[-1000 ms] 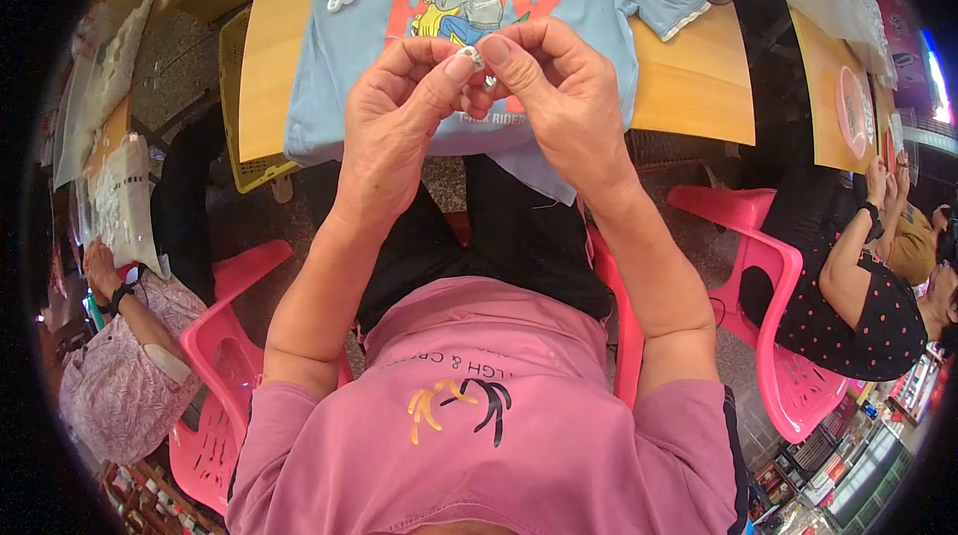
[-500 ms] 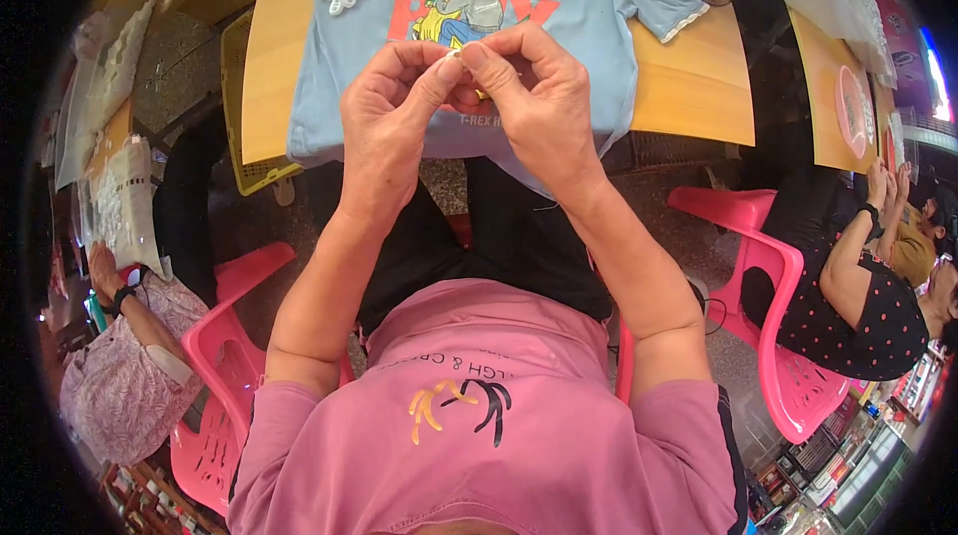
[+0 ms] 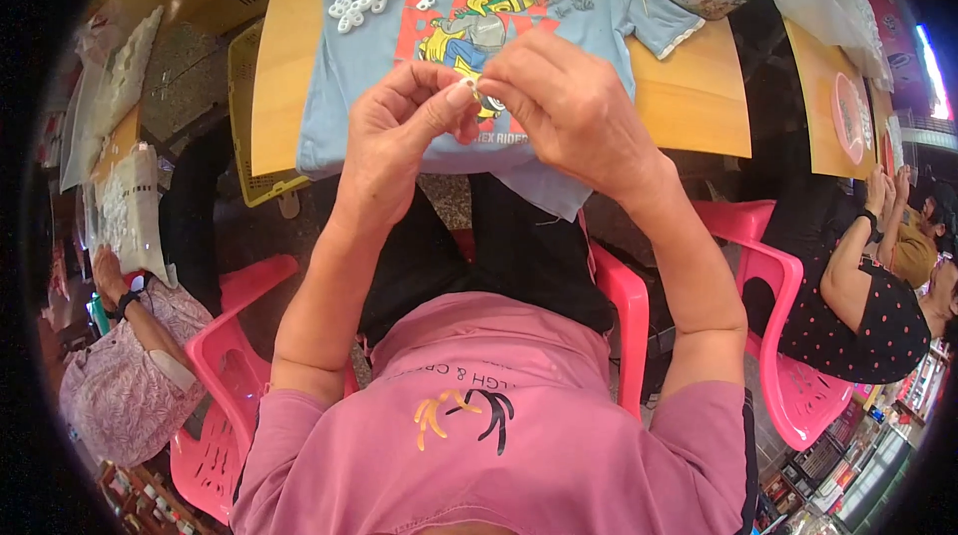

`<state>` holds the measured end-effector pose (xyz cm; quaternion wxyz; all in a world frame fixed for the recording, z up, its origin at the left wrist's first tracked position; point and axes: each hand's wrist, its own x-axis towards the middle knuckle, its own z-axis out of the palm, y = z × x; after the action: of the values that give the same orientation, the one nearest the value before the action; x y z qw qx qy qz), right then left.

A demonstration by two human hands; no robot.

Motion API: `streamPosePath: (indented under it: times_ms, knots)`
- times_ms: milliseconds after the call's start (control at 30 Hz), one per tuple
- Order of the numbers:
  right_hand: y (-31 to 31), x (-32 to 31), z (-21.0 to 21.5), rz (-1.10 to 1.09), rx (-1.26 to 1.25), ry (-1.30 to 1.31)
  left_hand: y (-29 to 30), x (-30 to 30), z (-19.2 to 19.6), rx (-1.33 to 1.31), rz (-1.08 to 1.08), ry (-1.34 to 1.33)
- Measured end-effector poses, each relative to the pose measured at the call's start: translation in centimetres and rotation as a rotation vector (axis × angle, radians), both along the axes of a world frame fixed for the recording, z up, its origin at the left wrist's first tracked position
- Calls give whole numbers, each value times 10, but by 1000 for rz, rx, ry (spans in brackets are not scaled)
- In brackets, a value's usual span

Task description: Placing small white buttons or fasteners onto a printed fabric patch on a blue t-shirt.

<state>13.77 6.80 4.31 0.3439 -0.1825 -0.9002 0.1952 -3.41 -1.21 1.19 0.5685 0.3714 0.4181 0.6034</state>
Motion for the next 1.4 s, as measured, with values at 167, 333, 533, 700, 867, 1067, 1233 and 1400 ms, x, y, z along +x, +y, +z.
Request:
streamPosePath:
  times_ms: [167, 333, 533, 700, 867, 1067, 1233, 1400]
  knots:
    - [-9, 1, -1, -48, -13, 49, -4, 6, 8, 3, 0, -11]
    - [-18, 0, 1, -105, -62, 82, -11, 12, 16, 1, 48, 69]
    - [-18, -11, -5, -144, -104, 103, -6, 13, 8, 19, 116, 84]
    - [9, -29, -16, -135, -134, 40, 7, 2, -10, -78, 191, -66]
    - [62, -51, -15, -97, -275, -89, 11, 1, -17, 1, 274, -38]
    - [90, -76, -28, -139, 25, -233, 11, 0, -20, 10, 238, 1]
    - [90, -85, -24, -118, 56, -392, 11, -3, -20, -1, 229, -52]
    - [99, -100, -22, -108, -5, -296, 12, -3, -22, 14, 215, -85]
